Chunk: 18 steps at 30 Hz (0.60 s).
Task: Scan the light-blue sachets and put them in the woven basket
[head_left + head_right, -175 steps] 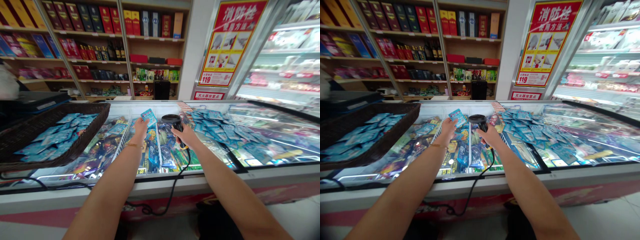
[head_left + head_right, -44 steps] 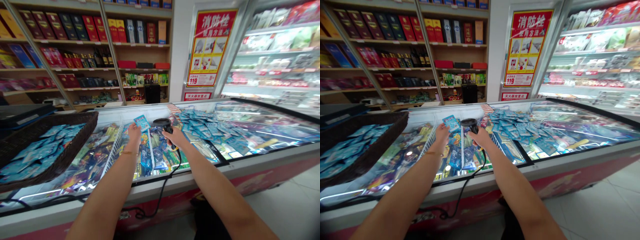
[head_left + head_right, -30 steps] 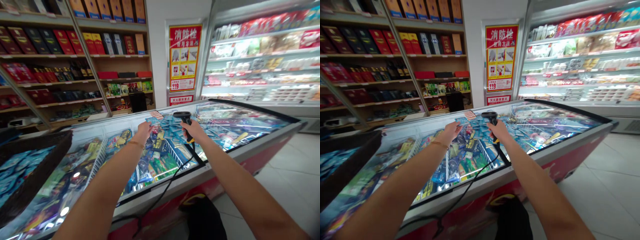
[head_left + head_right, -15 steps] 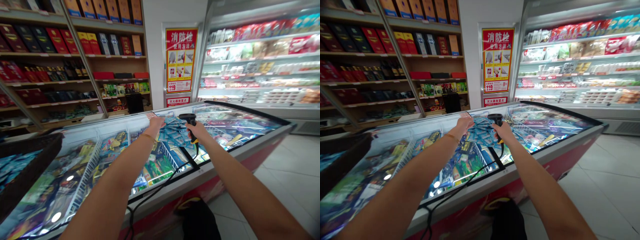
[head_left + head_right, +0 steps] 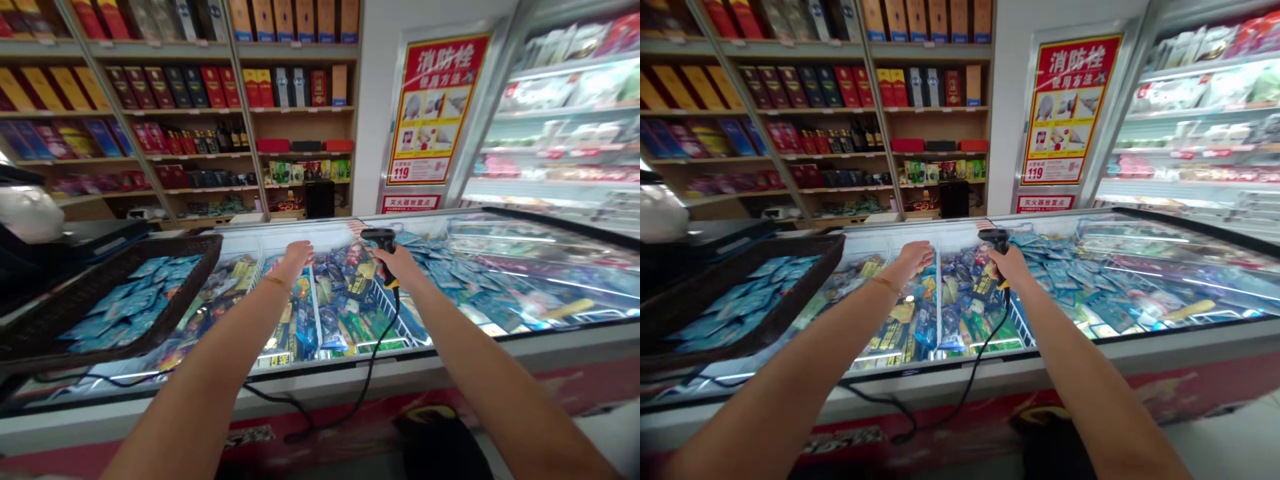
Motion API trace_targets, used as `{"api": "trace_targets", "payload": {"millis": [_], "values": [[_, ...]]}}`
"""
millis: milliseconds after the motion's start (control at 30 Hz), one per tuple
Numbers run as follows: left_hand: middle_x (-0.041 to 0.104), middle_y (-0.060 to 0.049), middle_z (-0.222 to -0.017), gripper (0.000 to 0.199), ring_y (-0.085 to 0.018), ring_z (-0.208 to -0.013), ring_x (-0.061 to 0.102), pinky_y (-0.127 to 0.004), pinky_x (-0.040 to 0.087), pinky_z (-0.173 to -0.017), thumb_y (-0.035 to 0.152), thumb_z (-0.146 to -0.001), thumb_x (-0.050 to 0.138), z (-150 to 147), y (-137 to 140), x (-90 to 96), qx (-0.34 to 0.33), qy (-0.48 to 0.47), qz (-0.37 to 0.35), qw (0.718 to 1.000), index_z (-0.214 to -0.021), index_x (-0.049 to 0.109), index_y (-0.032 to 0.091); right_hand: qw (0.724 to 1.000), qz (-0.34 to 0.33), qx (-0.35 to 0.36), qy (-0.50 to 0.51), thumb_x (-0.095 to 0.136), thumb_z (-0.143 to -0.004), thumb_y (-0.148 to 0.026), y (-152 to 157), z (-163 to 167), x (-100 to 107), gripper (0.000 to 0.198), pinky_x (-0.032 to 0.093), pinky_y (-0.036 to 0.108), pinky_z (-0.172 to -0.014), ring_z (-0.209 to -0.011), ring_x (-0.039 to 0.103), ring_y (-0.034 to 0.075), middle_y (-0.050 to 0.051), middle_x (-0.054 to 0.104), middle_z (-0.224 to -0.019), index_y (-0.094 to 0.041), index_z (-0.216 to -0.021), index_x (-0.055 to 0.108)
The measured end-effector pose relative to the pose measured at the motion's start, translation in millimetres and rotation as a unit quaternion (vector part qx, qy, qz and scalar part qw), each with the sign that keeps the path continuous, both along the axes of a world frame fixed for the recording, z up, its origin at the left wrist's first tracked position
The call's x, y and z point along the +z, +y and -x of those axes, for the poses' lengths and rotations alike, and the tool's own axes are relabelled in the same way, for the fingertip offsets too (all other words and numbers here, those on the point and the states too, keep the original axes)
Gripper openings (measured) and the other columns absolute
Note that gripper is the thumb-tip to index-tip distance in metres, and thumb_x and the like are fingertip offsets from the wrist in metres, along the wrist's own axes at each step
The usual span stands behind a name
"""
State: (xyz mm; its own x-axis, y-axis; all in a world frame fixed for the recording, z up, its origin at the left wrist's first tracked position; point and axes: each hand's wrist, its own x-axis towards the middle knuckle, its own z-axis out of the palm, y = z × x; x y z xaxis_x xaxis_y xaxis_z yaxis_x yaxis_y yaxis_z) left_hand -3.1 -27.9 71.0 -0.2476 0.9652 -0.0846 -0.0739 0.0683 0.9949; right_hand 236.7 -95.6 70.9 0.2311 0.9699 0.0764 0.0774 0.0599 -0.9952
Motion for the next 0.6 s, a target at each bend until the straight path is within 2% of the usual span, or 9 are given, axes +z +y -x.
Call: {"api": "trace_targets", "payload": {"millis": [133, 167, 233, 333, 367, 400, 500, 533, 600], "values": [[0.071, -0.010, -0.096, 0.033, -0.021, -0.094, 0.071, -0.033, 0.056, -0.081, 0.005, -0.075, 0.066, 89, -3, 13.6, 0.091, 0.062, -0.032, 0.993, -0.106, 0.065, 0.014, 0.998, -0.011, 0.041, 0.036, 0.073, -0.082, -0.025, 12, 43, -14, 0.022, 0.041, 0.021, -0.033, -0.035, 0.052, 0.010, -0.005, 0.057, -0.054, -0.019, -0.081, 0.051], [0.071, -0.010, -0.097, 0.036, -0.021, -0.092, 0.071, -0.033, 0.056, -0.079, 0.007, -0.075, 0.063, 114, -3, 19.1, 0.121, 0.110, -0.058, 0.985, -0.110, 0.065, 0.013, 0.998, -0.013, 0.049, 0.040, 0.073, -0.082, -0.027, 14, 52, -17, 0.023, 0.041, 0.021, -0.033, -0.036, 0.053, 0.011, -0.004, 0.057, -0.055, -0.020, -0.081, 0.052], [0.072, -0.010, -0.099, 0.040, -0.021, -0.091, 0.071, -0.033, 0.057, -0.078, 0.010, -0.076, 0.059, 166, -4, 30.6, 0.185, 0.226, -0.094, 0.952, -0.116, 0.065, 0.013, 0.997, -0.019, 0.060, 0.040, 0.073, -0.081, -0.030, 17, 67, -26, 0.023, 0.041, 0.021, -0.034, -0.036, 0.053, 0.011, -0.005, 0.058, -0.056, -0.020, -0.084, 0.052], [0.073, -0.013, -0.112, 0.045, -0.026, -0.108, 0.068, -0.036, 0.054, -0.093, 0.013, -0.078, 0.056, 242, -10, 42.7, 0.264, 0.416, -0.083, 0.866, -0.122, 0.064, 0.010, 0.997, -0.035, 0.064, 0.036, 0.073, -0.080, -0.034, 18, 78, -39, 0.026, 0.041, 0.022, -0.034, -0.036, 0.053, 0.011, -0.006, 0.057, -0.057, -0.021, -0.089, 0.052], [0.071, -0.015, -0.118, 0.051, -0.027, -0.113, 0.066, -0.037, 0.052, -0.097, 0.014, -0.076, 0.057, 263, -13, 44.0, 0.256, 0.474, -0.056, 0.840, -0.127, 0.062, 0.009, 0.997, -0.035, 0.063, 0.032, 0.074, -0.079, -0.035, 17, 78, -43, 0.028, 0.040, 0.022, -0.033, -0.036, 0.053, 0.011, -0.007, 0.057, -0.057, -0.021, -0.090, 0.052], [0.069, -0.016, -0.125, 0.062, -0.029, -0.114, 0.066, -0.037, 0.052, -0.097, 0.014, -0.071, 0.061, 282, -17, 44.0, 0.215, 0.521, -0.013, 0.826, -0.134, 0.058, 0.008, 0.997, -0.032, 0.066, 0.027, 0.075, -0.078, -0.036, 17, 77, -47, 0.030, 0.040, 0.022, -0.033, -0.036, 0.053, 0.011, -0.006, 0.058, -0.058, -0.022, -0.090, 0.051], [0.066, -0.014, -0.135, 0.091, -0.029, -0.115, 0.067, -0.030, 0.053, -0.092, 0.010, -0.054, 0.065, 319, -24, 37.2, 0.012, 0.598, 0.095, 0.796, -0.144, 0.053, 0.012, 0.997, -0.015, 0.076, 0.018, 0.077, -0.076, -0.035, 13, 69, -55, 0.032, 0.041, 0.022, -0.034, -0.036, 0.053, 0.011, -0.005, 0.060, -0.060, -0.021, -0.088, 0.050], [0.065, -0.012, -0.138, 0.098, -0.029, -0.118, 0.066, -0.028, 0.053, -0.092, 0.010, -0.050, 0.065, 327, -25, 33.9, -0.037, 0.608, 0.111, 0.785, -0.147, 0.052, 0.016, 0.997, -0.009, 0.078, 0.020, 0.077, -0.077, -0.035, 12, 67, -57, 0.032, 0.042, 0.023, -0.034, -0.037, 0.054, 0.011, -0.004, 0.060, -0.060, -0.021, -0.088, 0.050], [0.061, -0.008, -0.144, 0.105, -0.028, -0.126, 0.062, -0.025, 0.052, -0.095, 0.011, -0.048, 0.065, 337, -23, 27.8, -0.091, 0.629, 0.119, 0.763, -0.151, 0.049, 0.022, 0.997, 0.001, 0.075, 0.022, 0.076, -0.078, -0.035, 9, 63, -58, 0.031, 0.042, 0.023, -0.035, -0.037, 0.054, 0.011, -0.004, 0.059, -0.059, -0.021, -0.089, 0.050]]}}
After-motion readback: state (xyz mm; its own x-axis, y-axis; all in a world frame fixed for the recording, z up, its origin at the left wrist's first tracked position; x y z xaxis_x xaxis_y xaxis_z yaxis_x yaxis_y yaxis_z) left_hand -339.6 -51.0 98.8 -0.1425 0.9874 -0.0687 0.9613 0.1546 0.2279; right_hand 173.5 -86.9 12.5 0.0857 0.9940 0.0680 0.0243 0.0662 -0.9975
